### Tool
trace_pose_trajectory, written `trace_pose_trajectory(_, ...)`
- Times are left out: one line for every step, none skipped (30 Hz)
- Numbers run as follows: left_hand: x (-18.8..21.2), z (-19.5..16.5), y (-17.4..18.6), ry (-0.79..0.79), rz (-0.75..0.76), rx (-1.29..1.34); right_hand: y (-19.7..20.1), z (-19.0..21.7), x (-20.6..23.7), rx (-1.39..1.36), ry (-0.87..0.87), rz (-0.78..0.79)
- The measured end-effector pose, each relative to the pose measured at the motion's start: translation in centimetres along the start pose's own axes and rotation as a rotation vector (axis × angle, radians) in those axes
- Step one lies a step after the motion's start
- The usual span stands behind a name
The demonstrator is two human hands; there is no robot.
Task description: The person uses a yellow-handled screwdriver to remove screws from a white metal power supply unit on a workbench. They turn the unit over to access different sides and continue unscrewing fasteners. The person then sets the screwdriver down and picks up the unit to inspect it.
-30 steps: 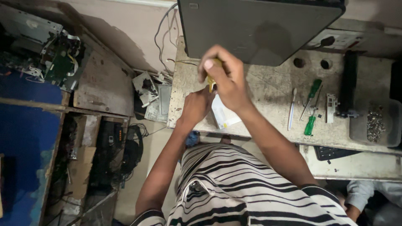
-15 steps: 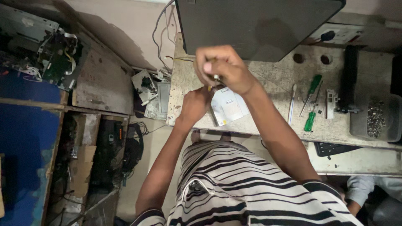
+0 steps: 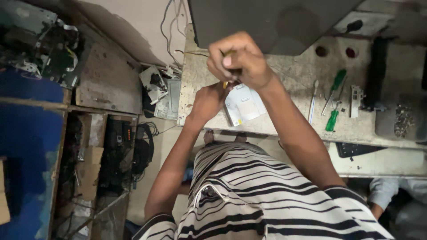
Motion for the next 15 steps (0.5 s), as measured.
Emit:
trace_pose_trajectory(0.0, -0.1, 0.2, -0.015, -0.009, 0.022, 0.5, 0.5, 0.0, 0.041, 0.047, -0.04)
trace_pose_trajectory(-0.1, -0.3, 0.4, -0.028, -0.024, 0.042, 0.4, 1.0, 0.1, 0.083, 0.094, -0.072)
trace_pose_trajectory(-0.1, -0.5, 0.8, -0.037, -0.042, 0.061, 0.0, 1.4, 0.2, 0.123, 0.14, -0.098)
trace_pose_trajectory(-0.2, -0.5, 1.0, -0.035, -0.04, 0.053, 0.0, 2.0, 0.4, 0.183, 0.185, -0.187)
trace_pose_trajectory(-0.2, -0.6, 1.1, -0.031, -0.037, 0.049, -0.2, 2.7, 0.8, 0.243, 0.228, -0.277)
trace_pose_trajectory(-0.2, -0.7, 1.2, -0.028, -0.034, 0.048, -0.4, 3.3, 1.3, 0.306, 0.27, -0.367)
trace_pose_trajectory(-0.3, -0.7, 1.1, -0.013, -0.019, 0.043, -0.6, 3.4, 1.9, 0.288, 0.269, -0.448)
trace_pose_trajectory(-0.3, -0.6, 0.9, 0.002, -0.002, 0.039, -0.6, 3.3, 2.5, 0.268, 0.268, -0.531)
trace_pose_trajectory(-0.3, -0.5, 0.7, 0.017, 0.016, 0.035, -0.2, 3.2, 3.0, 0.248, 0.267, -0.614)
trace_pose_trajectory(-0.3, -0.6, 0.6, 0.005, 0.014, 0.03, -0.6, 3.3, 2.9, 0.277, 0.283, -0.575)
trace_pose_trajectory(-0.2, -0.6, 0.6, -0.006, 0.012, 0.025, -0.8, 3.2, 2.7, 0.306, 0.3, -0.535)
trace_pose_trajectory(-0.2, -0.6, 0.5, -0.017, 0.009, 0.021, -0.8, 3.1, 2.8, 0.334, 0.317, -0.495)
trace_pose_trajectory(-0.2, -0.6, 0.2, -0.026, 0.031, 0.022, -1.2, 2.2, 1.4, 0.246, 0.282, -0.281)
trace_pose_trajectory(-0.2, -0.5, -0.1, -0.031, 0.052, 0.022, -1.6, 1.6, 0.1, 0.155, 0.248, -0.063)
trace_pose_trajectory(0.0, -0.5, -0.3, -0.034, 0.074, 0.022, -2.6, 1.0, 0.0, 0.06, 0.216, 0.154)
Point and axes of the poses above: each hand's wrist, its own x-axis away from the middle knuckle, its own y-axis out of the back of the hand, z = x × y, the point moved 10 cm from there along -x, towards the middle knuckle, and after that the axes turned 6 degrees about -y, right-handed, at the moved point
